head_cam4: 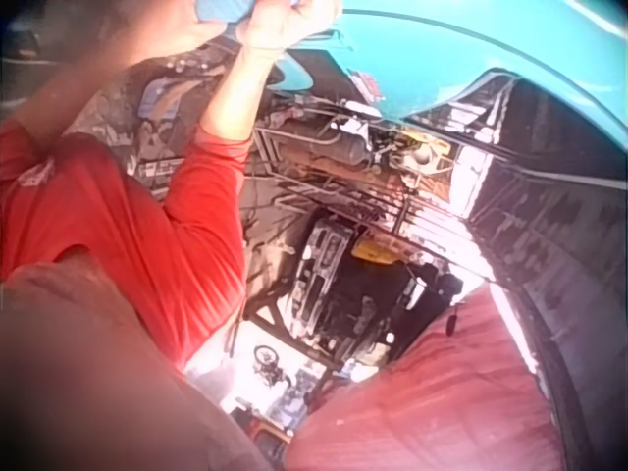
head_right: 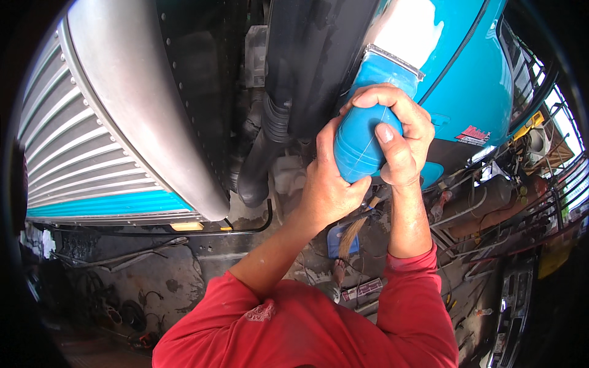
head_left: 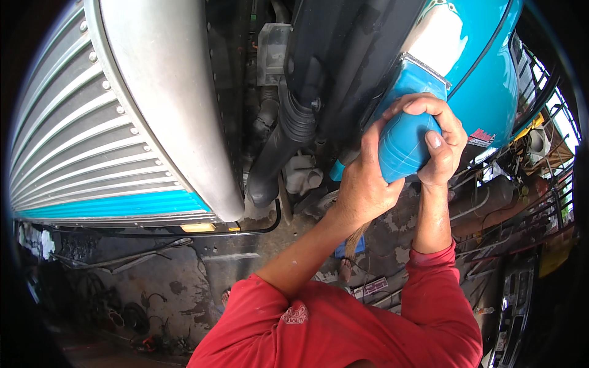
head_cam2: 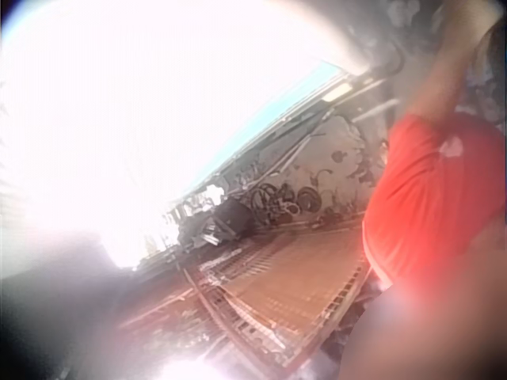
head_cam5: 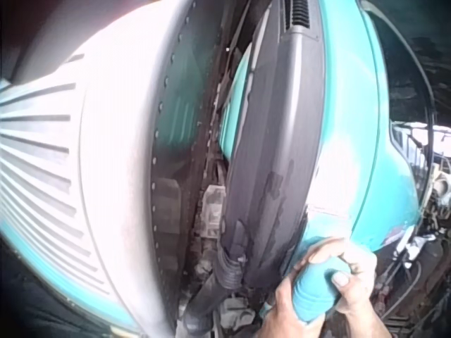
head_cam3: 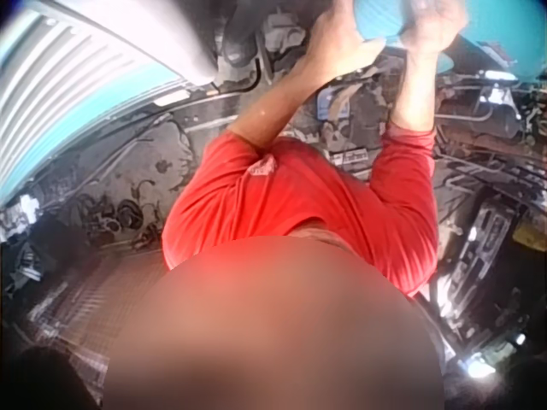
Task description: The person uses a blue electric sander to smooth the teal body panel of a large vehicle. They move the sander along the side and wheel arch, briefly open the driver's door, then resume sanding the same area.
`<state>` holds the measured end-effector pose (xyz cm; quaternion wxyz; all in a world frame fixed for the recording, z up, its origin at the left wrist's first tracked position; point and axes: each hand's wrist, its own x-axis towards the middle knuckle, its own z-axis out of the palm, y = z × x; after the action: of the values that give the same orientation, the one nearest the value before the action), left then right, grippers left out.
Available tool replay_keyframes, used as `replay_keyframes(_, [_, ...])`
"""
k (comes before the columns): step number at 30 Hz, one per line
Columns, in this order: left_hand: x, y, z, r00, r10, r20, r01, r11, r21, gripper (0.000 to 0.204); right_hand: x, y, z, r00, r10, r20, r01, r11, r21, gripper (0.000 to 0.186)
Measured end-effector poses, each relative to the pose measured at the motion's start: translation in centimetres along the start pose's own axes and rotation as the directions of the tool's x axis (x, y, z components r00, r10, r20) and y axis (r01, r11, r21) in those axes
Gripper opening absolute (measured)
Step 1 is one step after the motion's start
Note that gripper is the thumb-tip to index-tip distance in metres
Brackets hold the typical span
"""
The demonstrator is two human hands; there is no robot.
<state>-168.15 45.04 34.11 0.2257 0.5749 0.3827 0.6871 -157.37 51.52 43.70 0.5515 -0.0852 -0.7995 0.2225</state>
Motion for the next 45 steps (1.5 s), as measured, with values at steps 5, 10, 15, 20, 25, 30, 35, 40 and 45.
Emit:
replay_keyframes(5, [3.6, 3.5, 0.4, 0.997, 0.071, 0.013, -0.07, 0.996, -0.06, 0.094, 4.4, -1.6, -1.8, 0.999, -0.032, 0.01, 0.031, 0.999, 0.043, 0.053])
replay_keyframes(10, [6.3, 6.4, 0.8, 0.995, 0.099, 0.029, -0.099, 0.995, -0.015, 0.096, 7.7, -2.8, -3.4, 1.0, 0.002, -0.029, 0.0, 0.997, 0.074, 0.055])
replay_keyframes(15, [5.4, 5.6, 0.5, 0.993, 0.116, 0.008, -0.116, 0.993, -0.026, 0.099, 6.9, -2.3, -3.1, 1.0, -0.025, -0.002, 0.025, 0.997, 0.079, 0.053])
replay_keyframes(20, [3.2, 2.8, 0.3, 0.99, 0.138, 0.001, -0.138, 0.99, -0.012, 0.103, 3.6, -1.1, -1.9, 1.0, -0.028, -0.005, 0.029, 0.994, 0.103, 0.047])
replay_keyframes(25, [0.6, -0.1, 0.1, 0.995, 0.103, -0.002, -0.103, 0.995, 0.007, 0.101, 0.2, 0.2, -0.4, 1.0, -0.003, -0.014, 0.005, 0.993, 0.114, 0.044])
replay_keyframes(30, [-1.7, -3.4, 0.3, 0.991, 0.123, -0.045, -0.122, 0.992, 0.023, 0.097, -2.8, 1.7, 0.8, 1.0, 0.015, -0.005, -0.015, 0.998, 0.063, 0.039])
replay_keyframes(35, [-3.3, -5.4, 0.2, 0.994, 0.088, -0.065, -0.09, 0.996, -0.027, 0.09, -4.5, 2.4, 1.3, 0.998, -0.022, 0.055, 0.024, 0.999, -0.042, 0.038])
replay_keyframes(40, [-3.1, -4.4, -0.1, 0.996, 0.063, -0.066, -0.064, 0.998, -0.016, 0.088, -3.8, 2.1, 1.2, 0.997, -0.015, 0.072, 0.018, 0.999, -0.044, 0.041])
replay_keyframes(45, [-0.3, -1.1, 0.3, 0.998, 0.057, -0.037, -0.058, 0.998, -0.028, 0.092, -0.7, 0.6, 0.0, 1.0, 0.006, -0.001, -0.006, 1.0, 0.001, 0.049])
